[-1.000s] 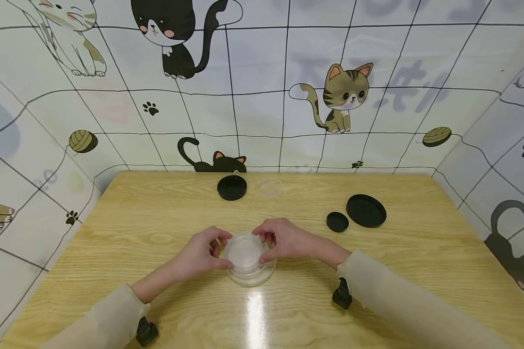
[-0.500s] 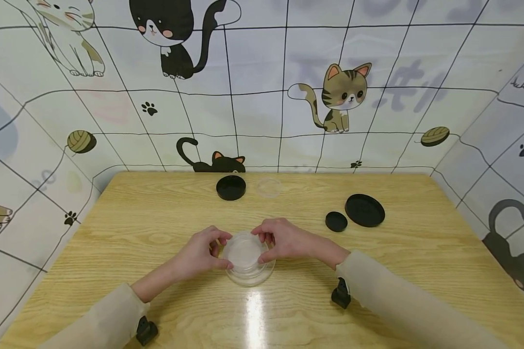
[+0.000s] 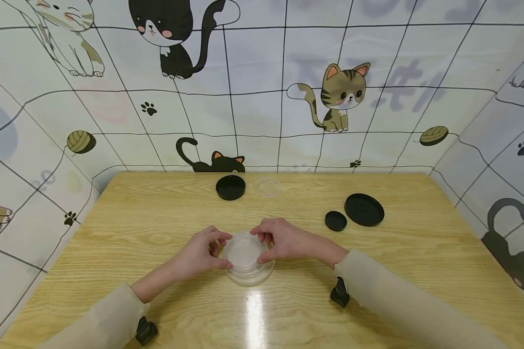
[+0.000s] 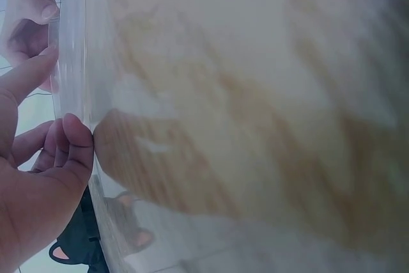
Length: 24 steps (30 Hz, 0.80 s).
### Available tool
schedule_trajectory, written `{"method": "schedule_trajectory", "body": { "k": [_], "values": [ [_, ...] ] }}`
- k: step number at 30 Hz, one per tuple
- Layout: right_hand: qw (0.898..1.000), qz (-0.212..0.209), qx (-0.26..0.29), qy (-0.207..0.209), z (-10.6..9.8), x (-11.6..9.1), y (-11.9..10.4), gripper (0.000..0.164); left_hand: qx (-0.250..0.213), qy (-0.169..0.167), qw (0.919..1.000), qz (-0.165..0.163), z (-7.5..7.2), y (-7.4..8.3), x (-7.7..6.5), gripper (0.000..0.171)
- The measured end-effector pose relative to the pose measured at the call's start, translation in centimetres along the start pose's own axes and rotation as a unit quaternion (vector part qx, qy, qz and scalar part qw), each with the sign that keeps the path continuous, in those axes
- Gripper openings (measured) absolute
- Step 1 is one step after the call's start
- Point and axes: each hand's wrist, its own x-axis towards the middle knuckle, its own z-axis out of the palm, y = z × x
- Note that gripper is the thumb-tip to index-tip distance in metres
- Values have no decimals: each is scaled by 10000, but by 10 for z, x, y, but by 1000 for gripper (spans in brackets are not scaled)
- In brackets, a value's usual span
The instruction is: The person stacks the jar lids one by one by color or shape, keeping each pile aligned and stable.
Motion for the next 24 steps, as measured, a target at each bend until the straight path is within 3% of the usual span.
{"method": "schedule_trajectory", "body": {
  "k": [9,18,24],
  "values": [
    [10000,16,9,-15,1,1,1,63,-118,-46,9999,-69,0,-1,0,59],
    [9928,365,1085,361,1,-6,8,62,-288,-38,9996,-51,0,-2,1,62],
    [9881,454,1337,606,-12,-8,15,69,-391,6,9992,-79,-6,-2,10,62]
  ]
}}
